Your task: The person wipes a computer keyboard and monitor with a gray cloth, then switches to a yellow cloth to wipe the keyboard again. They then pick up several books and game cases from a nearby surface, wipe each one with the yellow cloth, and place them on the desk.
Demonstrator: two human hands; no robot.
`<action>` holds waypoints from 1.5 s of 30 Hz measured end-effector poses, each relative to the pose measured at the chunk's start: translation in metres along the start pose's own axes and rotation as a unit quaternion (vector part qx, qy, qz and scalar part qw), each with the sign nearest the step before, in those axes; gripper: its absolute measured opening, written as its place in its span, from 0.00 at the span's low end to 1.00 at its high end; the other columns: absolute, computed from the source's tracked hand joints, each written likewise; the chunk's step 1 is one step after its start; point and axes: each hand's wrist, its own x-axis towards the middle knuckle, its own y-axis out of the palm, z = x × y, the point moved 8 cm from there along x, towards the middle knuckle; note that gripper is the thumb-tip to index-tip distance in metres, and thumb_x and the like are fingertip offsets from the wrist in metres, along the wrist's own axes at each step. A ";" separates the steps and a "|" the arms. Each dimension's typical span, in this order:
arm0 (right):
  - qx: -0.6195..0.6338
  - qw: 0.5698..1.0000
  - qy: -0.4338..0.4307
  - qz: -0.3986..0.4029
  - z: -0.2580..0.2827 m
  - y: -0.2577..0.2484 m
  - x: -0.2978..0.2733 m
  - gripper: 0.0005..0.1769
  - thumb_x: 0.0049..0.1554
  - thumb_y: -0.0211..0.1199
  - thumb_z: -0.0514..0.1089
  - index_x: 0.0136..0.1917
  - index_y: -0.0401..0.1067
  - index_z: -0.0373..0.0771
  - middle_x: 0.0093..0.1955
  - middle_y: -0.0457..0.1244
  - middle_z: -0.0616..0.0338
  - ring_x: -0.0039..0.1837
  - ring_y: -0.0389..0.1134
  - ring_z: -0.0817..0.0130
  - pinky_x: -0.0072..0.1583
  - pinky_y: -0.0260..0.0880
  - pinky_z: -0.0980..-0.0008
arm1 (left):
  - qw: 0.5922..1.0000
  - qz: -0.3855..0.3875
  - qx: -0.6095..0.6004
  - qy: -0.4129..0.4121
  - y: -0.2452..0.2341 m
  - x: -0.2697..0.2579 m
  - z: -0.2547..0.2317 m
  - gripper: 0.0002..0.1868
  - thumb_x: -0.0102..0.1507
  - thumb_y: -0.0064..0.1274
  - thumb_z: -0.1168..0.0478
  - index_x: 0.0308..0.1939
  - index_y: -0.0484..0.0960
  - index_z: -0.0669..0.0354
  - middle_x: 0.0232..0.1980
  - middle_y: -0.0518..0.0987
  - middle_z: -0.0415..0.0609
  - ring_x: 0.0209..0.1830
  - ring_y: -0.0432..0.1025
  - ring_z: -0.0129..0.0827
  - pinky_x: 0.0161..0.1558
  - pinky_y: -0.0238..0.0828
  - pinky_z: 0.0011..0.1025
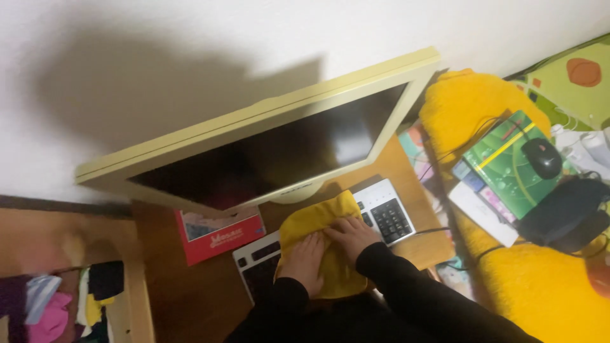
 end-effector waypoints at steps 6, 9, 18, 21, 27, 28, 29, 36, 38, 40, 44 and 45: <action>0.004 0.992 -0.028 -0.119 -0.040 -0.046 -0.021 0.24 0.53 0.61 0.50 0.64 0.73 0.54 0.61 0.65 0.58 0.60 0.64 0.52 0.65 0.63 0.54 | 0.999 0.017 -0.043 -0.012 -0.034 0.033 -0.043 0.49 0.57 0.56 0.58 0.78 0.50 0.68 0.82 0.49 0.61 0.82 0.44 0.50 0.76 0.41 0.43; -0.008 0.995 -0.027 -0.097 -0.066 -0.043 -0.032 0.29 0.52 0.61 0.49 0.68 0.71 0.52 0.65 0.63 0.56 0.63 0.63 0.50 0.67 0.63 0.53 | 0.999 -0.019 -0.040 0.002 -0.025 0.054 -0.054 0.51 0.53 0.58 0.58 0.78 0.53 0.65 0.82 0.51 0.60 0.81 0.46 0.49 0.75 0.44 0.44; -0.158 0.983 -0.016 -0.097 -0.087 -0.031 -0.104 0.41 0.57 0.46 0.55 0.81 0.51 0.40 0.84 0.48 0.55 0.83 0.48 0.58 0.76 0.48 0.55 | 0.989 0.068 0.131 0.012 -0.019 0.087 -0.102 0.57 0.55 0.57 0.53 0.81 0.42 0.59 0.85 0.43 0.54 0.84 0.37 0.44 0.76 0.34 0.46; -0.152 0.983 -0.018 -0.099 -0.085 -0.027 -0.130 0.37 0.59 0.47 0.50 0.80 0.53 0.38 0.83 0.49 0.53 0.82 0.50 0.56 0.76 0.51 0.51 | 0.983 0.053 0.147 0.093 0.005 0.083 -0.121 0.64 0.50 0.62 0.38 0.81 0.47 0.61 0.84 0.46 0.56 0.84 0.37 0.47 0.76 0.33 0.45; -0.176 0.979 -0.005 -0.099 -0.089 -0.021 -0.142 0.48 0.53 0.52 0.61 0.81 0.49 0.39 0.85 0.46 0.52 0.83 0.47 0.56 0.78 0.45 0.49 | 0.982 -0.013 0.161 0.093 0.014 0.083 -0.121 0.57 0.52 0.57 0.46 0.80 0.49 0.62 0.83 0.51 0.52 0.82 0.45 0.42 0.75 0.37 0.42; -0.175 0.980 -0.006 -0.099 -0.092 -0.022 -0.132 0.48 0.53 0.52 0.61 0.81 0.49 0.39 0.85 0.46 0.52 0.83 0.47 0.56 0.78 0.45 0.49 | 0.982 -0.013 0.162 0.092 0.016 0.086 -0.121 0.57 0.52 0.57 0.46 0.80 0.49 0.62 0.83 0.51 0.52 0.82 0.45 0.42 0.75 0.37 0.42; -0.173 0.981 0.010 -0.088 -0.096 -0.023 -0.123 0.54 0.46 0.59 0.64 0.80 0.52 0.39 0.84 0.46 0.51 0.83 0.48 0.57 0.77 0.47 0.50 | 0.978 -0.034 0.189 0.076 0.015 0.088 -0.119 0.50 0.57 0.49 0.47 0.80 0.50 0.60 0.84 0.50 0.51 0.83 0.44 0.41 0.77 0.35 0.43; -0.140 0.980 0.016 -0.139 -0.113 -0.031 -0.084 0.40 0.55 0.51 0.54 0.77 0.58 0.37 0.82 0.52 0.50 0.81 0.53 0.56 0.77 0.51 0.54 | 0.988 -0.080 0.130 0.031 -0.013 0.103 -0.116 0.51 0.52 0.53 0.52 0.78 0.56 0.63 0.83 0.54 0.56 0.82 0.48 0.43 0.74 0.42 0.44; -0.156 0.981 0.023 -0.117 -0.116 -0.020 -0.096 0.39 0.57 0.48 0.52 0.78 0.56 0.36 0.83 0.50 0.49 0.82 0.51 0.56 0.78 0.49 0.55 | 0.988 -0.045 0.144 0.039 -0.010 0.104 -0.120 0.51 0.53 0.52 0.50 0.78 0.55 0.63 0.83 0.54 0.56 0.82 0.47 0.44 0.75 0.41 0.44; -0.173 0.980 0.032 -0.095 -0.116 -0.016 -0.116 0.37 0.59 0.45 0.50 0.79 0.54 0.35 0.83 0.49 0.48 0.83 0.49 0.56 0.78 0.48 0.56 | 0.986 -0.012 0.157 0.048 -0.010 0.103 -0.127 0.50 0.54 0.51 0.48 0.78 0.55 0.62 0.83 0.53 0.56 0.82 0.46 0.46 0.75 0.40 0.44; -0.140 0.987 0.022 -0.073 -0.115 -0.008 -0.157 0.44 0.55 0.53 0.56 0.80 0.50 0.37 0.84 0.47 0.50 0.82 0.49 0.56 0.75 0.51 0.54 | 0.983 0.048 0.121 0.127 0.015 0.095 -0.145 0.62 0.48 0.65 0.42 0.79 0.51 0.64 0.84 0.48 0.57 0.83 0.42 0.46 0.76 0.37 0.44; -0.148 0.986 0.009 -0.073 -0.115 -0.003 -0.164 0.44 0.54 0.53 0.54 0.80 0.51 0.36 0.84 0.47 0.49 0.82 0.50 0.55 0.74 0.52 0.53 | 0.983 0.037 0.106 0.145 0.025 0.093 -0.148 0.52 0.55 0.56 0.48 0.78 0.53 0.63 0.84 0.48 0.57 0.84 0.42 0.44 0.76 0.37 0.43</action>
